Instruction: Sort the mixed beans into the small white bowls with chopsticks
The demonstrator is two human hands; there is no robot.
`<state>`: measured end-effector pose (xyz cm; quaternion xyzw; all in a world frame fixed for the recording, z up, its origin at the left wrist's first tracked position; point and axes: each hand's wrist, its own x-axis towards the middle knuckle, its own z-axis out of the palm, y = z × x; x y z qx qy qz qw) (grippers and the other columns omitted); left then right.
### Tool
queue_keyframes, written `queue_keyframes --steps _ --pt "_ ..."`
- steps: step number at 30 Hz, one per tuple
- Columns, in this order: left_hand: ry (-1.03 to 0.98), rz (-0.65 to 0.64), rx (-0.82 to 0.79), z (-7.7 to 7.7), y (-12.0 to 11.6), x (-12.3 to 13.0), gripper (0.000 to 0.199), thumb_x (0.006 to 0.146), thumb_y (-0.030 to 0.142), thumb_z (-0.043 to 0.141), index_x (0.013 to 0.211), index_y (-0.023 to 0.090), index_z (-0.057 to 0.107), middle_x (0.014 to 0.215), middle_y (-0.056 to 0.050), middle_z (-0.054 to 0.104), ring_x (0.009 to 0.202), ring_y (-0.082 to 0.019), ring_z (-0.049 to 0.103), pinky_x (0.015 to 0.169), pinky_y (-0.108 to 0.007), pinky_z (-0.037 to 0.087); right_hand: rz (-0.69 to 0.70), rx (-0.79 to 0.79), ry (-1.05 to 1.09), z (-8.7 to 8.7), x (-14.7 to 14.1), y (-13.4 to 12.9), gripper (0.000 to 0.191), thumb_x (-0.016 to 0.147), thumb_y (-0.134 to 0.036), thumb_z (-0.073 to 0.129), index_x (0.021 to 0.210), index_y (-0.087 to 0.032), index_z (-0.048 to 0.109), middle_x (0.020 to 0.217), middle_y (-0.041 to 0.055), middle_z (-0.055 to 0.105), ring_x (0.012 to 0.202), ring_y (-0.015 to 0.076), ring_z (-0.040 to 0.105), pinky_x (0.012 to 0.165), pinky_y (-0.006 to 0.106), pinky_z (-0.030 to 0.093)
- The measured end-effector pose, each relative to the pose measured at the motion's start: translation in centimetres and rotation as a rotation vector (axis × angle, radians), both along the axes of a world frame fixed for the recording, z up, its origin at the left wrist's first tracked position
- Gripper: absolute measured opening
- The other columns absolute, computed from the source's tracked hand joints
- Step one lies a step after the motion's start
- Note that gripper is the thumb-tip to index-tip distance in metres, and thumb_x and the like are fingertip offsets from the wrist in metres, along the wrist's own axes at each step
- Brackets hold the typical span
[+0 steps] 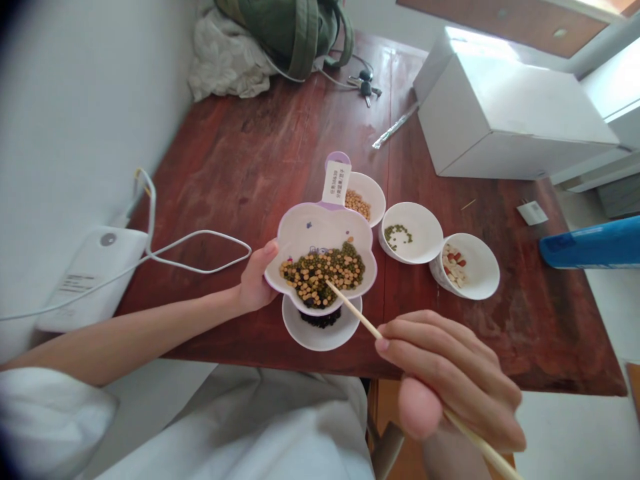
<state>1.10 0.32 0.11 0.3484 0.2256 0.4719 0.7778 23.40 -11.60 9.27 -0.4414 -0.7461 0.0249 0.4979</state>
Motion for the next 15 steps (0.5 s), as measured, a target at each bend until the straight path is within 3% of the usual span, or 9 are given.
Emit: queue_keyframes --steps 3,7,11,15 --pt "-0.026 0.022 -0.064 0.2 -0.1 0.2 0.067 0.087 0.071 0.079 0.129 0.019 0.079 0.129 -0.013 0.085 0.144 -0.047 0.069 0.118 -0.058 0.059 0.026 -0.039 0.080 0.3 0.1 0.9 0.036 0.107 -0.044 0.070 0.086 -0.016 0.079 0.073 0.0045 0.077 0.067 0.0248 0.079 0.056 0.040 0.065" --pt "-0.022 0.021 -0.071 0.2 -0.1 0.4 0.063 0.087 0.069 0.080 0.126 0.020 0.079 0.125 -0.012 0.085 0.148 -0.047 0.066 0.116 -0.058 0.062 0.166 0.014 -0.009 0.1 -0.2 2.1 0.038 0.108 -0.041 0.071 0.081 -0.013 0.076 0.068 0.0031 0.074 0.062 0.0202 0.076 0.052 0.034 0.062" --pt "0.013 0.060 -0.067 0.1 -0.2 0.4 0.057 0.088 0.068 0.077 0.121 0.022 0.079 0.122 -0.010 0.085 0.152 -0.046 0.064 0.115 -0.057 0.064 0.141 0.034 -0.032 0.1 0.1 3.2 0.040 0.108 -0.043 0.069 0.082 -0.015 0.078 0.069 0.0032 0.075 0.063 0.0213 0.077 0.054 0.036 0.062" --pt "0.018 0.067 -0.084 0.3 -0.2 0.3 0.054 0.089 0.064 0.077 0.118 0.019 0.078 0.124 -0.013 0.084 0.156 -0.046 0.060 0.119 -0.058 0.061 0.305 0.073 0.007 0.2 0.3 5.0 0.033 0.106 -0.036 0.074 0.082 -0.014 0.077 0.066 0.0039 0.074 0.059 0.0189 0.074 0.049 0.031 0.059"
